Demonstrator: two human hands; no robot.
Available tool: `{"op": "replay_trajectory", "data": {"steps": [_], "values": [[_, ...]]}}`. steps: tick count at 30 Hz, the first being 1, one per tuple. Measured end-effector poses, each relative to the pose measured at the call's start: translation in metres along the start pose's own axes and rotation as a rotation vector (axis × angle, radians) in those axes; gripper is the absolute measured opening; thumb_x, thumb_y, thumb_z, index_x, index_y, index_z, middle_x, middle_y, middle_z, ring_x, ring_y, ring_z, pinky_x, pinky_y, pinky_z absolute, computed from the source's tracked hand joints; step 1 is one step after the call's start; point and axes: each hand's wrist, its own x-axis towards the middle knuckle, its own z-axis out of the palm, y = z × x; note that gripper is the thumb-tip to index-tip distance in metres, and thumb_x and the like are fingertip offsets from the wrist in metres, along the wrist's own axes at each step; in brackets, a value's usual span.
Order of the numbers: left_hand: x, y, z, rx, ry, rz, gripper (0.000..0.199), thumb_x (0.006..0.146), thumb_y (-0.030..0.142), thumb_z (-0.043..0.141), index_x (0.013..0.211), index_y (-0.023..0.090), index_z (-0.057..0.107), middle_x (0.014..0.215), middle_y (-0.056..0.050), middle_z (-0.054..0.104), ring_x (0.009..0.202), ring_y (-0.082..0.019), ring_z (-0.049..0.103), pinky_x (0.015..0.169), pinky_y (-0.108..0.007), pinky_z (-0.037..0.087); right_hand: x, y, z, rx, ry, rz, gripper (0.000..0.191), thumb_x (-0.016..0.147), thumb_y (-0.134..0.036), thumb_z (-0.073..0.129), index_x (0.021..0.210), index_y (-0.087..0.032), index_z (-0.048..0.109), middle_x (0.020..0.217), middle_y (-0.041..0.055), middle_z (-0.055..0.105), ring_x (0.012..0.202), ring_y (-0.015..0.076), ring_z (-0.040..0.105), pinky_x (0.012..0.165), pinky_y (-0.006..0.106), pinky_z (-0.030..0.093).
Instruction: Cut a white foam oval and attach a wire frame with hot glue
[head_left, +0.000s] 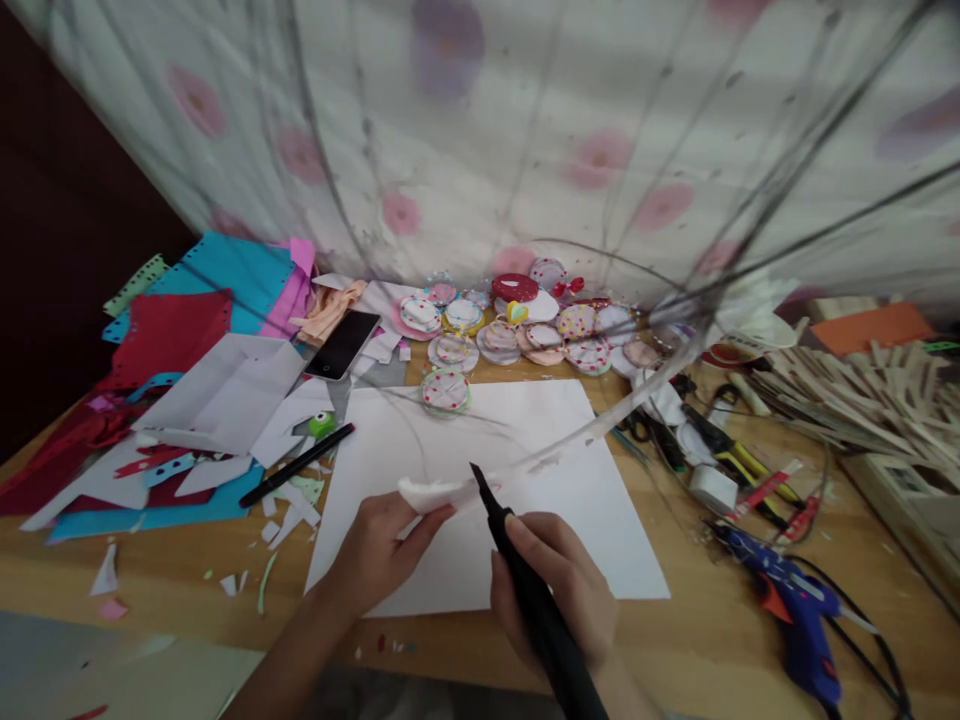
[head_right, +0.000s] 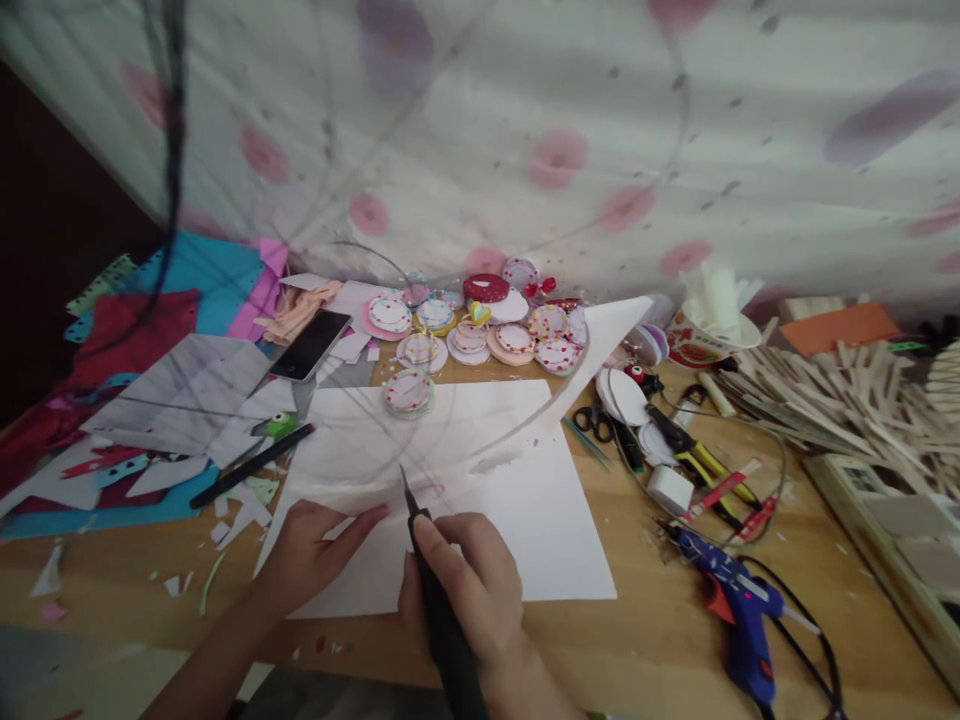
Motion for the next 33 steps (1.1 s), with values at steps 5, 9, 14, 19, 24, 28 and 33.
{"op": "replay_trajectory", "data": {"steps": [5,9,14,19,24,28,33], "values": [[0.001,0.003,-0.001,0.026,-0.005,0.028,0.017,0.086,0.021,0.056,0.098,0.019,0.068,0.090,-0.003,0.074,0.080,-0.016,0.070,0.069,-0.020,0.053,0.004,0.000,-0.002,-0.026,0.020,-0.064,0.046,0.076,-0.009,0.057,0.120,-0.020,0.051,0.076,0.0056,0.061,0.064,0.0169,0.059,0.053,0.027,0.050],[0.001,0.004,-0.001,0.024,-0.014,0.059,0.018,0.086,0.020,0.056,0.099,0.019,0.068,0.093,-0.003,0.074,0.082,-0.015,0.070,0.072,-0.019,0.053,0.005,0.001,-0.003,-0.032,0.028,-0.106,0.050,0.074,-0.002,0.057,0.121,-0.018,0.052,0.080,0.0069,0.061,0.068,0.0173,0.058,0.055,0.029,0.050],[-0.001,0.000,0.000,0.018,-0.011,0.057,0.017,0.086,0.021,0.056,0.097,0.020,0.069,0.092,-0.003,0.074,0.083,-0.015,0.070,0.073,-0.020,0.054,0.006,0.001,-0.004,-0.005,0.018,-0.110,0.043,0.076,-0.002,0.056,0.115,-0.020,0.053,0.080,0.0054,0.059,0.070,0.0172,0.057,0.056,0.030,0.051],[-0.003,-0.002,0.002,0.038,-0.003,0.073,0.019,0.087,0.022,0.054,0.101,0.020,0.068,0.093,-0.003,0.074,0.083,-0.016,0.070,0.072,-0.021,0.055,0.002,-0.003,-0.001,0.031,0.019,0.059,0.026,0.082,-0.008,0.054,0.103,-0.022,0.053,0.072,0.0016,0.056,0.067,0.0163,0.057,0.055,0.028,0.050],[-0.003,-0.002,0.001,0.036,-0.014,0.109,0.019,0.086,0.019,0.056,0.101,0.020,0.067,0.092,-0.003,0.073,0.083,-0.016,0.069,0.074,-0.022,0.055,-0.001,-0.004,0.002,0.070,0.012,0.113,0.023,0.082,-0.009,0.055,0.101,-0.022,0.053,0.071,0.0009,0.055,0.066,0.0161,0.056,0.055,0.028,0.050],[-0.002,-0.002,0.001,0.014,-0.029,0.125,0.019,0.085,0.016,0.057,0.101,0.020,0.066,0.089,-0.003,0.073,0.079,-0.014,0.069,0.072,-0.021,0.055,-0.004,-0.001,0.002,0.092,0.026,0.064,0.027,0.082,-0.007,0.053,0.104,-0.022,0.052,0.074,0.0022,0.055,0.068,0.0168,0.056,0.055,0.030,0.049],[-0.001,-0.001,0.001,0.007,-0.037,0.108,0.020,0.085,0.016,0.057,0.102,0.021,0.065,0.091,-0.002,0.073,0.079,-0.014,0.069,0.072,-0.021,0.054,-0.011,0.003,0.004,0.101,0.043,0.013,0.036,0.080,-0.004,0.053,0.111,-0.022,0.050,0.080,0.0040,0.056,0.072,0.0176,0.054,0.057,0.032,0.049]]}}
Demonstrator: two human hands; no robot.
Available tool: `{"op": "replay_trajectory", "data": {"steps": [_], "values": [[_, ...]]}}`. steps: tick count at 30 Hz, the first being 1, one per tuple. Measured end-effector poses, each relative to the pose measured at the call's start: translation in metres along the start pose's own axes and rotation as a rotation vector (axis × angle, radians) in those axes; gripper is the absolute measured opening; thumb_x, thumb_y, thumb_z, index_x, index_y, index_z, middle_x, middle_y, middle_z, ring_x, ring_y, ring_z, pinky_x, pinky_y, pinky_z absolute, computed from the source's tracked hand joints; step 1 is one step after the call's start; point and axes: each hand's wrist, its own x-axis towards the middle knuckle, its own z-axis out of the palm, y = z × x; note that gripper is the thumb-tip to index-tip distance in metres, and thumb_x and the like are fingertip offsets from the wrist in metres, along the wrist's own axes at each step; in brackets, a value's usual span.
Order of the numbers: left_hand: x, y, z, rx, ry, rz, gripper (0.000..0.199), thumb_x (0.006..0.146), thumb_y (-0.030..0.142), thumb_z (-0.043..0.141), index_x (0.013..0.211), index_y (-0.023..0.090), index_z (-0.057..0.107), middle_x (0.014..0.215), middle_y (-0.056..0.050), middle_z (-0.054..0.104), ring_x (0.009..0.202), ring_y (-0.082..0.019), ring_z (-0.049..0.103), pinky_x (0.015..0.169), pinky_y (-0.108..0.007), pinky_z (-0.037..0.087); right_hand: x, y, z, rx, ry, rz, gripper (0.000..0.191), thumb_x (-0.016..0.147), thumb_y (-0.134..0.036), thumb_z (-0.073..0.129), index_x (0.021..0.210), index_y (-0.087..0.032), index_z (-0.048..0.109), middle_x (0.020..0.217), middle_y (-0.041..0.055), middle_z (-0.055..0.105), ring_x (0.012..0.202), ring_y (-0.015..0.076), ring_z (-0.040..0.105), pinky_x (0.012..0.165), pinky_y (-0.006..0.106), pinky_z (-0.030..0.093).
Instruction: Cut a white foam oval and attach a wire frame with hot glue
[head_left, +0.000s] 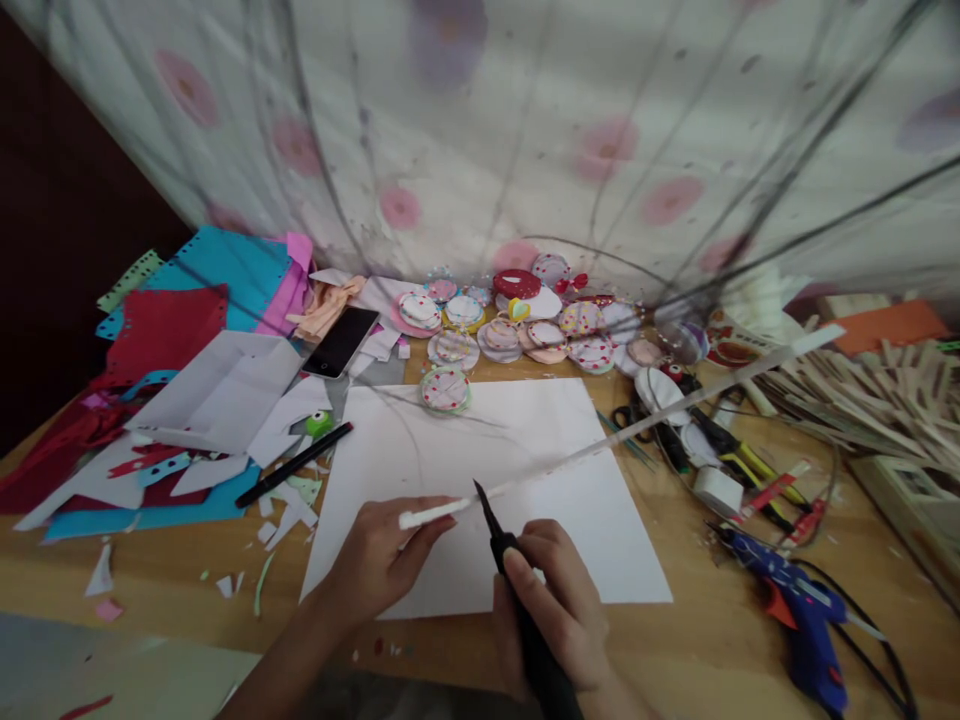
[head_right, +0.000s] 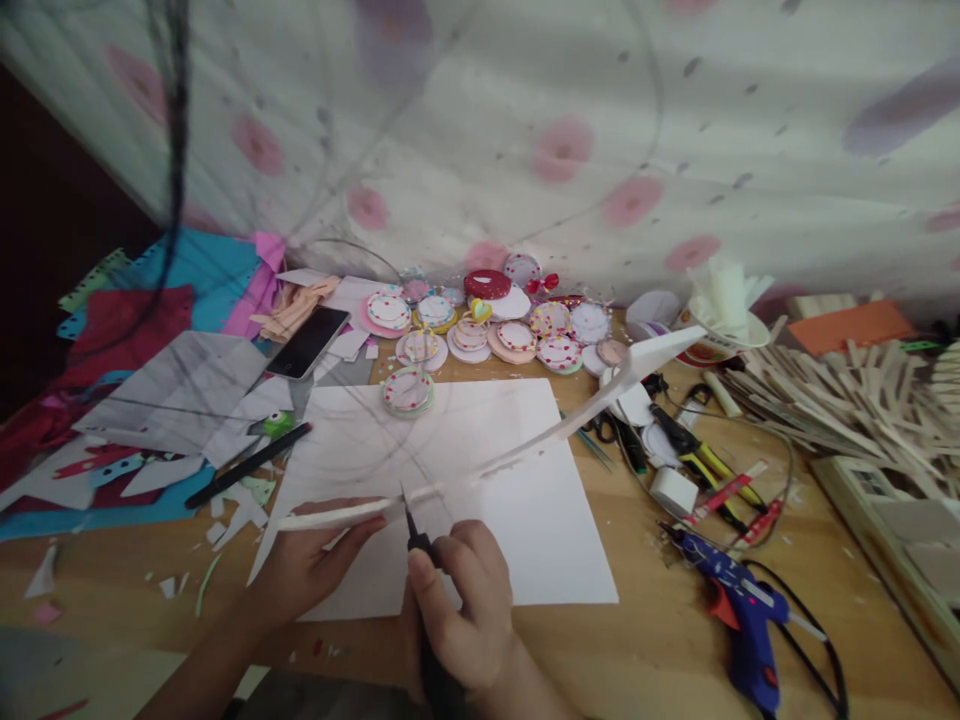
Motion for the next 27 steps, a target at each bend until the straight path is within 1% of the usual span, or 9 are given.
{"op": "replay_trajectory", "data": {"steps": [5,8,13,17,22,27], "values": [[0.000,-0.001,0.001,-0.002,-0.015,-0.017,0.022,0.086,0.017,0.056,0.105,0.022,0.065,0.094,-0.002,0.073,0.083,-0.014,0.069,0.074,-0.020,0.054,0.000,0.002,0.002,0.008,-0.002,-0.057,0.041,0.078,-0.002,0.053,0.114,-0.022,0.049,0.081,0.0045,0.055,0.074,0.0187,0.053,0.058,0.035,0.049],[0.001,-0.002,0.001,0.012,-0.004,-0.006,0.022,0.086,0.018,0.056,0.106,0.022,0.065,0.093,-0.002,0.074,0.083,-0.014,0.070,0.075,-0.020,0.054,0.002,0.001,0.002,0.020,-0.004,-0.038,0.043,0.077,-0.001,0.053,0.114,-0.022,0.048,0.079,0.0041,0.054,0.072,0.0186,0.051,0.057,0.035,0.048],[0.002,0.000,0.000,0.021,0.019,0.005,0.021,0.086,0.019,0.055,0.104,0.021,0.067,0.092,-0.003,0.074,0.083,-0.016,0.070,0.074,-0.021,0.056,0.000,0.001,0.004,0.003,-0.004,-0.086,0.051,0.074,0.004,0.053,0.119,-0.019,0.048,0.083,0.0060,0.055,0.073,0.0192,0.051,0.058,0.037,0.048],[0.003,0.000,0.000,0.002,0.014,-0.006,0.021,0.087,0.019,0.055,0.103,0.022,0.066,0.090,-0.002,0.074,0.080,-0.015,0.070,0.072,-0.021,0.056,0.002,0.003,0.007,0.005,0.017,-0.131,0.051,0.073,0.005,0.052,0.119,-0.016,0.049,0.081,0.0067,0.055,0.070,0.0186,0.051,0.056,0.036,0.047],[0.003,-0.001,0.000,0.013,0.013,-0.019,0.020,0.087,0.019,0.055,0.102,0.021,0.067,0.090,-0.003,0.074,0.080,-0.015,0.070,0.073,-0.021,0.055,0.012,0.002,0.008,0.015,0.017,-0.190,0.053,0.069,0.008,0.051,0.118,-0.014,0.049,0.077,0.0055,0.053,0.066,0.0170,0.048,0.052,0.034,0.047],[0.002,0.000,-0.001,0.006,-0.004,-0.007,0.021,0.086,0.017,0.056,0.104,0.021,0.066,0.092,-0.003,0.074,0.081,-0.014,0.070,0.073,-0.018,0.054,0.008,0.003,0.010,0.034,0.044,-0.213,0.053,0.069,0.008,0.049,0.118,-0.011,0.049,0.078,0.0068,0.053,0.066,0.0171,0.048,0.052,0.036,0.046]]}}
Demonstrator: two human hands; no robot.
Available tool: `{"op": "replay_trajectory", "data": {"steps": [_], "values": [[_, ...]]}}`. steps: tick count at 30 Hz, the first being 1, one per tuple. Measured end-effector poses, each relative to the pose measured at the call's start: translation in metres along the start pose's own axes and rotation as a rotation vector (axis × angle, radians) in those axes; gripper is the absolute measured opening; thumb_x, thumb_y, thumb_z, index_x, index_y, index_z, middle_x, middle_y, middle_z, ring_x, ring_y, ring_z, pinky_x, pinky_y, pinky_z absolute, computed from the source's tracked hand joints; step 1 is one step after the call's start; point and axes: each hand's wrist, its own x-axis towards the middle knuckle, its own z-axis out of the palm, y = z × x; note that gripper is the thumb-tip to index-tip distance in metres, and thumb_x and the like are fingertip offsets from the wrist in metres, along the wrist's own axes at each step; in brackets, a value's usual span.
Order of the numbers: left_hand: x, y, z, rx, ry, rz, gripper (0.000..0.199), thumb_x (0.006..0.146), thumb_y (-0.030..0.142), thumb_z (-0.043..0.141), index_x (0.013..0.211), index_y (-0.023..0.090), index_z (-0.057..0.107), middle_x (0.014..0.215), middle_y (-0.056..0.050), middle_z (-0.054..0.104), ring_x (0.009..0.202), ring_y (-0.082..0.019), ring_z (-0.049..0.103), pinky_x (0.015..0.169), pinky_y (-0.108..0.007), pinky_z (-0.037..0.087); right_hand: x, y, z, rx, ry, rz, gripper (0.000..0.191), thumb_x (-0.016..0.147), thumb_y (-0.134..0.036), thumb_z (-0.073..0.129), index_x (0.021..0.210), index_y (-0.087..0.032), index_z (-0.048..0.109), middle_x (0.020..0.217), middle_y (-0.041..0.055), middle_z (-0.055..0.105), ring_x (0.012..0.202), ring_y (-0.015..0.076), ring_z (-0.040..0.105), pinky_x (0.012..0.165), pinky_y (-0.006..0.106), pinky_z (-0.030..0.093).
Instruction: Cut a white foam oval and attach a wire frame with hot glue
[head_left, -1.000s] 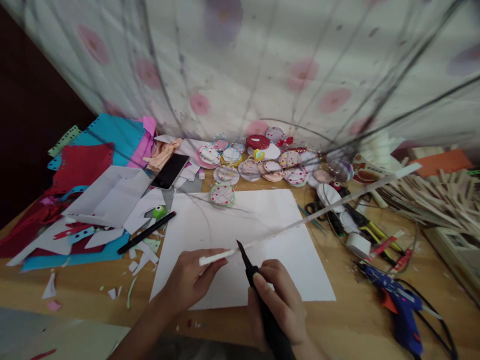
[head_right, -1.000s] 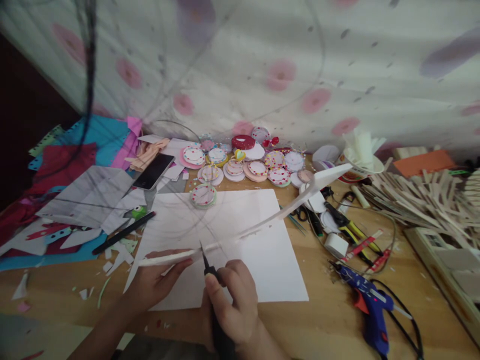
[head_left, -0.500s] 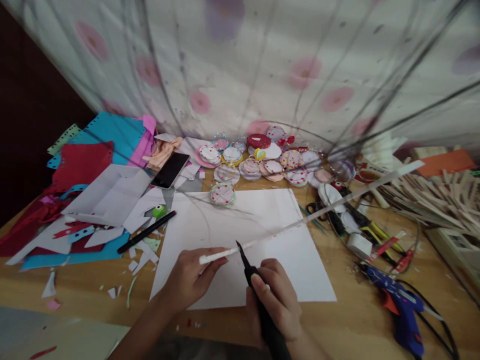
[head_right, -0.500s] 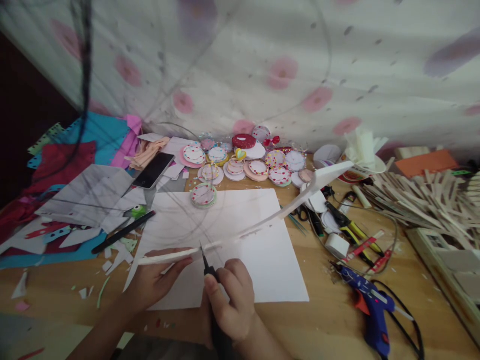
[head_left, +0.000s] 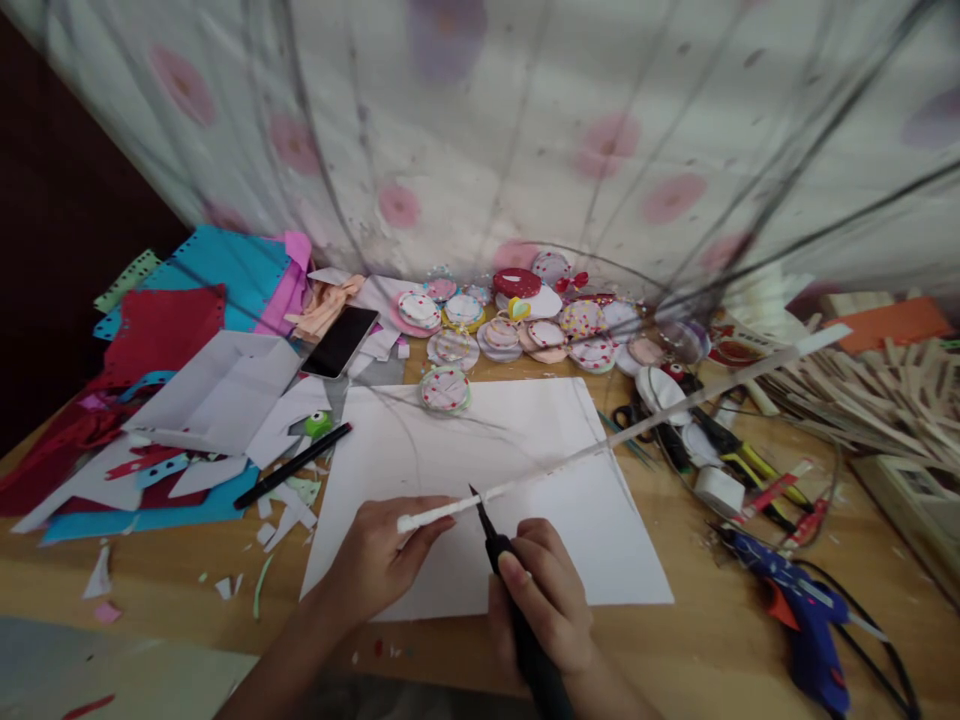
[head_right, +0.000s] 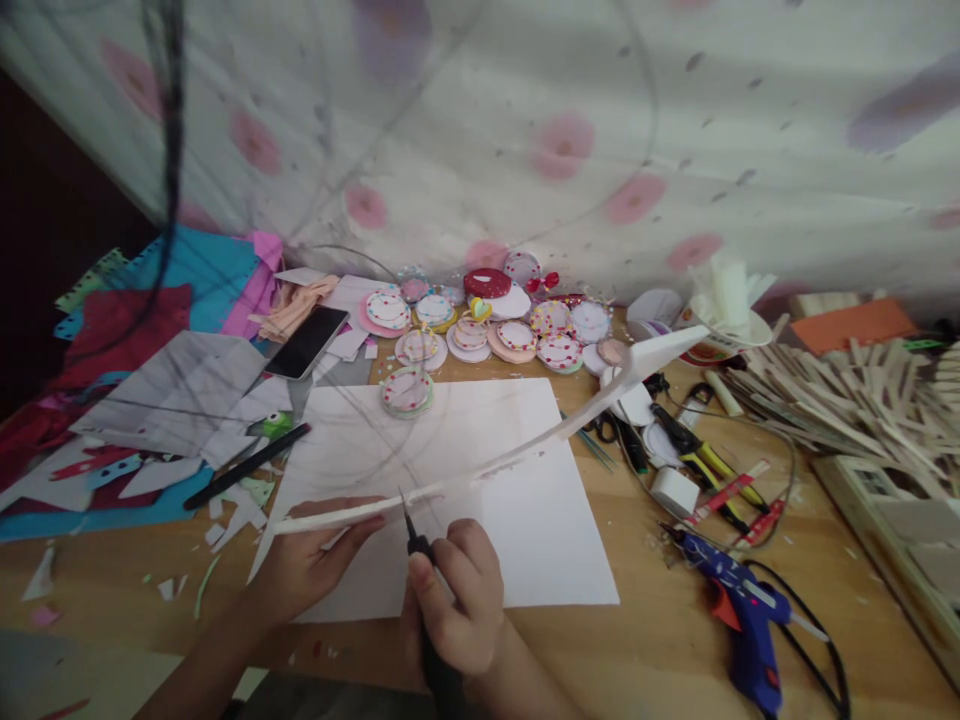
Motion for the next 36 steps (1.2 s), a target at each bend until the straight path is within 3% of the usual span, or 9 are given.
{"op": "replay_trajectory", "data": {"steps": [19,27,32,36], "values": [[0.004,-0.001,0.001,0.115,0.069,-0.004,0.020,0.087,0.026,0.054,0.097,0.019,0.071,0.086,-0.005,0.075,0.075,-0.019,0.071,0.067,-0.025,0.057,-0.025,0.014,0.012,-0.049,-0.025,0.007,0.048,0.073,0.001,0.052,0.119,-0.012,0.050,0.079,0.0079,0.056,0.067,0.0182,0.053,0.052,0.034,0.048],[0.004,0.001,-0.002,0.111,0.046,0.032,0.019,0.087,0.019,0.054,0.101,0.020,0.067,0.090,-0.003,0.074,0.080,-0.016,0.071,0.072,-0.023,0.056,-0.006,0.000,-0.009,-0.019,-0.056,0.101,0.042,0.076,0.000,0.054,0.116,-0.013,0.057,0.079,0.0082,0.060,0.073,0.0192,0.059,0.055,0.031,0.053],[0.002,0.015,-0.010,0.206,-0.002,0.070,0.024,0.087,0.020,0.049,0.107,0.020,0.063,0.092,-0.003,0.074,0.081,-0.017,0.070,0.073,-0.025,0.054,0.008,-0.013,-0.032,0.006,-0.168,0.153,0.042,0.076,-0.002,0.053,0.116,-0.014,0.058,0.083,0.0094,0.063,0.075,0.0200,0.063,0.059,0.032,0.055],[-0.003,0.026,-0.015,0.240,0.003,0.098,0.026,0.087,0.020,0.048,0.110,0.020,0.060,0.093,-0.003,0.073,0.082,-0.017,0.069,0.073,-0.026,0.053,0.017,-0.023,-0.039,0.005,-0.113,0.172,0.037,0.077,-0.003,0.055,0.111,-0.014,0.062,0.078,0.0079,0.063,0.071,0.0181,0.063,0.057,0.028,0.054]]}}
